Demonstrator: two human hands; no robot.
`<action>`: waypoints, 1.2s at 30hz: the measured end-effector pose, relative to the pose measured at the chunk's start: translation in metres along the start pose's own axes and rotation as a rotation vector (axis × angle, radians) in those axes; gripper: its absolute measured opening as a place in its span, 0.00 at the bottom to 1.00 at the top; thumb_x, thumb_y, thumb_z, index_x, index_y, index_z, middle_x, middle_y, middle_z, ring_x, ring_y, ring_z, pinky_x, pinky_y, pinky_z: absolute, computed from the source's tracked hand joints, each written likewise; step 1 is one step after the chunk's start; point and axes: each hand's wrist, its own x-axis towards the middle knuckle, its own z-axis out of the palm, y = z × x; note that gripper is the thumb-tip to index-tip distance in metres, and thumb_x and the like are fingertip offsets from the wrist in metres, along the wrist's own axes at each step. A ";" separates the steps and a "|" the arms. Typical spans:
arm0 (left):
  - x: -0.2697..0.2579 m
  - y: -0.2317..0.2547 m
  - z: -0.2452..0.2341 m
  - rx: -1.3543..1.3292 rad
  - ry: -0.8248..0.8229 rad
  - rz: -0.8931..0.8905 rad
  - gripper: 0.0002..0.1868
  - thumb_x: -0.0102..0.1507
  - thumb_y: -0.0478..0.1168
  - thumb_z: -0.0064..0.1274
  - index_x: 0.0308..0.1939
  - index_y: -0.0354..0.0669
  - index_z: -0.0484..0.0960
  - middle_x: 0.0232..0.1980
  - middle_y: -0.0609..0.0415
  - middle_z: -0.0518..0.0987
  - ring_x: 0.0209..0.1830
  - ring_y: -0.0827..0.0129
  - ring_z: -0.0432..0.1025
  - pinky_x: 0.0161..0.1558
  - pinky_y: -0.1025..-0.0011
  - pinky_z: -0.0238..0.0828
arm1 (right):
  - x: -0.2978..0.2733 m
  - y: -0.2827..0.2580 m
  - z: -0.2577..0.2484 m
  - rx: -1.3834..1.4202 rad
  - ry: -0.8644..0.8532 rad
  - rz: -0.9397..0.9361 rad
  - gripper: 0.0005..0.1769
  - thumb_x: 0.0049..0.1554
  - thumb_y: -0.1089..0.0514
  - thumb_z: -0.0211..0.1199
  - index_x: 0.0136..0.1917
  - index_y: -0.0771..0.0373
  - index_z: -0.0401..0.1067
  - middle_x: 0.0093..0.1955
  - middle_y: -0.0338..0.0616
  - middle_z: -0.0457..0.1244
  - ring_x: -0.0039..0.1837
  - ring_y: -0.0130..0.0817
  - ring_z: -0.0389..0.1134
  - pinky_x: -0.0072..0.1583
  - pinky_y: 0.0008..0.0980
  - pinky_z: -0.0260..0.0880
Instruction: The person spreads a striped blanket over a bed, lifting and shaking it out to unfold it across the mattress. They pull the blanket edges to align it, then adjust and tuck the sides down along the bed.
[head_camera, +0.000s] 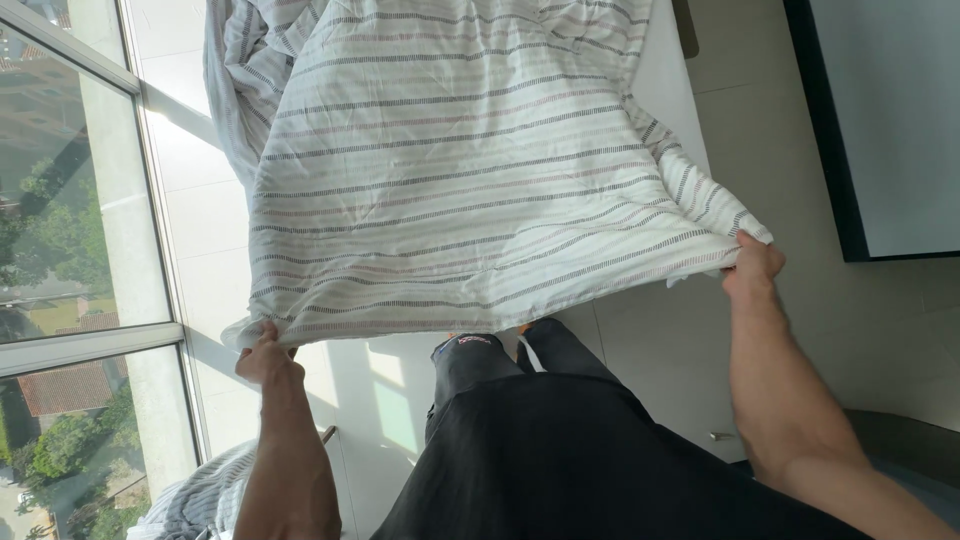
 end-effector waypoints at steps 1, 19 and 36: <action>-0.007 -0.007 0.003 -0.002 0.004 0.004 0.16 0.62 0.33 0.62 0.50 0.29 0.77 0.49 0.42 0.82 0.44 0.54 0.82 0.44 0.58 0.82 | -0.001 0.005 0.003 0.000 -0.005 0.003 0.24 0.59 0.67 0.60 0.69 0.70 0.66 0.67 0.53 0.64 0.65 0.47 0.71 0.62 0.52 0.76; -0.020 -0.053 -0.089 0.146 0.144 0.036 0.19 0.58 0.22 0.56 0.53 0.28 0.77 0.52 0.42 0.79 0.45 0.55 0.81 0.46 0.63 0.81 | 0.009 0.066 -0.087 -0.381 0.105 -0.057 0.23 0.64 0.67 0.56 0.71 0.68 0.59 0.68 0.54 0.62 0.66 0.40 0.69 0.67 0.34 0.72; -0.017 -0.049 -0.088 0.224 0.238 0.087 0.14 0.57 0.24 0.60 0.46 0.31 0.81 0.48 0.42 0.82 0.41 0.58 0.83 0.41 0.65 0.83 | 0.008 0.059 -0.096 -0.505 0.147 -0.120 0.20 0.64 0.65 0.57 0.69 0.69 0.62 0.66 0.54 0.63 0.65 0.40 0.70 0.67 0.31 0.71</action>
